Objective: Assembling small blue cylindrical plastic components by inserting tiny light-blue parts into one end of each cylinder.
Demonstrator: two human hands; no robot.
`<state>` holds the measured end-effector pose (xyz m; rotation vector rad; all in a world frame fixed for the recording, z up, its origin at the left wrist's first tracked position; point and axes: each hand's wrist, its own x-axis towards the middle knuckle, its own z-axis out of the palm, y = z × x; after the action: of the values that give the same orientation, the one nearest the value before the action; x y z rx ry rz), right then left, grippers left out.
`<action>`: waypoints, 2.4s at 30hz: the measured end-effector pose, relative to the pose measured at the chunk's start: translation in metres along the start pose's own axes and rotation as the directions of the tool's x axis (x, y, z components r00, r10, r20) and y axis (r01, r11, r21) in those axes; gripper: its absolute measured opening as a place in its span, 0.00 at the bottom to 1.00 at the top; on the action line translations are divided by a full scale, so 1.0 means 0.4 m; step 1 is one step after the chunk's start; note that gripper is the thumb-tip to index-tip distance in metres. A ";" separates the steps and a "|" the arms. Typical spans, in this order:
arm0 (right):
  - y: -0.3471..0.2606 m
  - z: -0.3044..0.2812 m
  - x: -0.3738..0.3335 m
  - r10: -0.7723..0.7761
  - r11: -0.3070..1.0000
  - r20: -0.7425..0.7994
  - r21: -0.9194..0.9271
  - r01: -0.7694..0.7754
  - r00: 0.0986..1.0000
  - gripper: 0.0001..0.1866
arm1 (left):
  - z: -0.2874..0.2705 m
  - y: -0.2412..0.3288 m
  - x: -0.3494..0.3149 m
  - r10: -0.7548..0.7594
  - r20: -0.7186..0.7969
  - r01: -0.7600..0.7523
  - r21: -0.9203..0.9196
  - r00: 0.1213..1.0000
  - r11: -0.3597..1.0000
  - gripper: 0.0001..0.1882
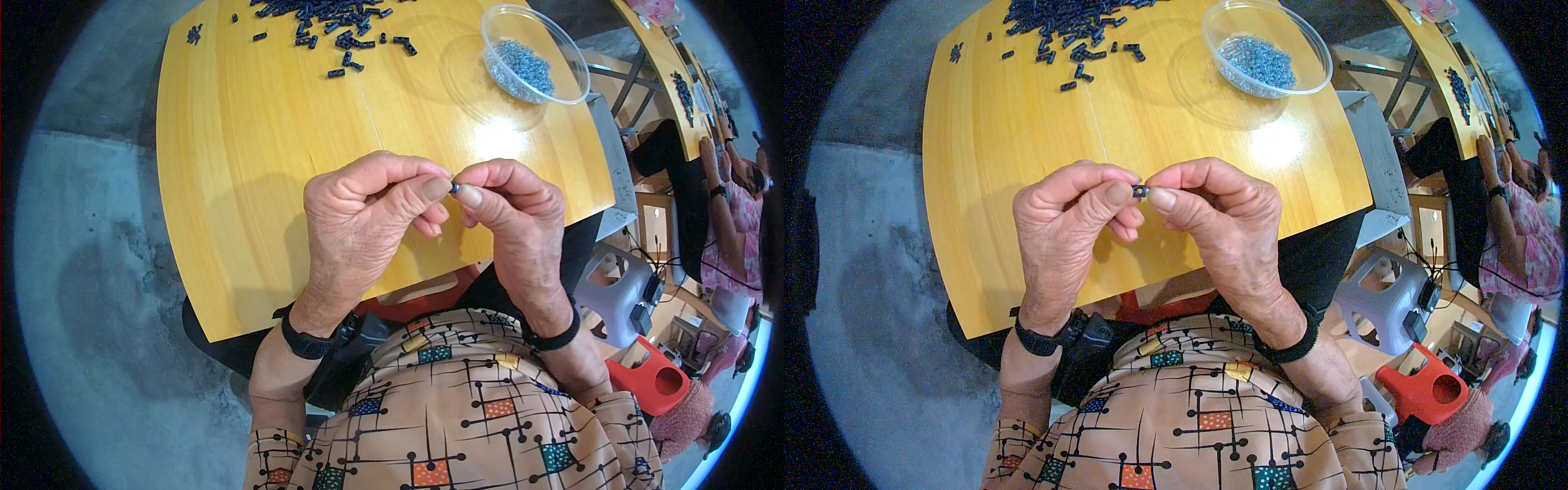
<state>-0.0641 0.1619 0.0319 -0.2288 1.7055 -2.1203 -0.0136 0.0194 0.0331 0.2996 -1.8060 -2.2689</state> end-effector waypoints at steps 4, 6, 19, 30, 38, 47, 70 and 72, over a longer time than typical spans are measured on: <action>-0.001 0.002 -0.002 -0.024 0.997 -0.019 -0.075 0.023 1.000 0.07 | 0.001 -0.005 -0.002 0.043 -0.018 -0.043 0.022 0.999 0.999 0.06; 0.002 -0.002 0.000 -0.033 0.996 -0.020 -0.081 0.031 0.999 0.07 | 0.000 -0.006 -0.001 0.050 0.007 -0.050 0.047 0.999 0.998 0.06; 0.015 -0.009 -0.006 0.177 0.946 0.031 0.269 -0.178 0.984 0.06 | 0.001 -0.014 -0.003 0.113 0.046 -0.117 0.089 0.992 0.989 0.04; 0.023 -0.003 -0.015 0.168 0.935 0.032 0.311 -0.170 0.985 0.07 | 0.001 -0.011 -0.006 0.093 0.040 -0.096 0.076 0.995 0.992 0.04; 0.013 -0.008 -0.011 0.258 0.849 0.184 0.426 -0.314 0.948 0.08 | 0.001 -0.007 -0.003 -0.008 0.025 0.008 0.001 1.000 1.000 0.06; 0.022 -0.010 -0.007 0.299 0.782 0.255 0.486 -0.389 0.919 0.07 | 0.000 -0.005 -0.004 -0.028 0.068 0.029 -0.012 0.997 1.000 0.05; 0.015 -0.010 -0.013 0.286 0.802 0.248 0.467 -0.372 0.926 0.08 | -0.005 -0.009 -0.003 -0.022 0.077 0.028 -0.069 0.997 0.997 0.08; 0.014 -0.008 -0.015 0.288 0.799 0.227 0.479 -0.364 0.930 0.08 | -0.006 -0.006 -0.003 -0.043 0.069 0.049 -0.096 0.997 0.994 0.08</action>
<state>-0.0587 0.1663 0.0263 0.0704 0.9545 -2.1372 -0.0120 0.0182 0.0302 0.2539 -1.7291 -2.4171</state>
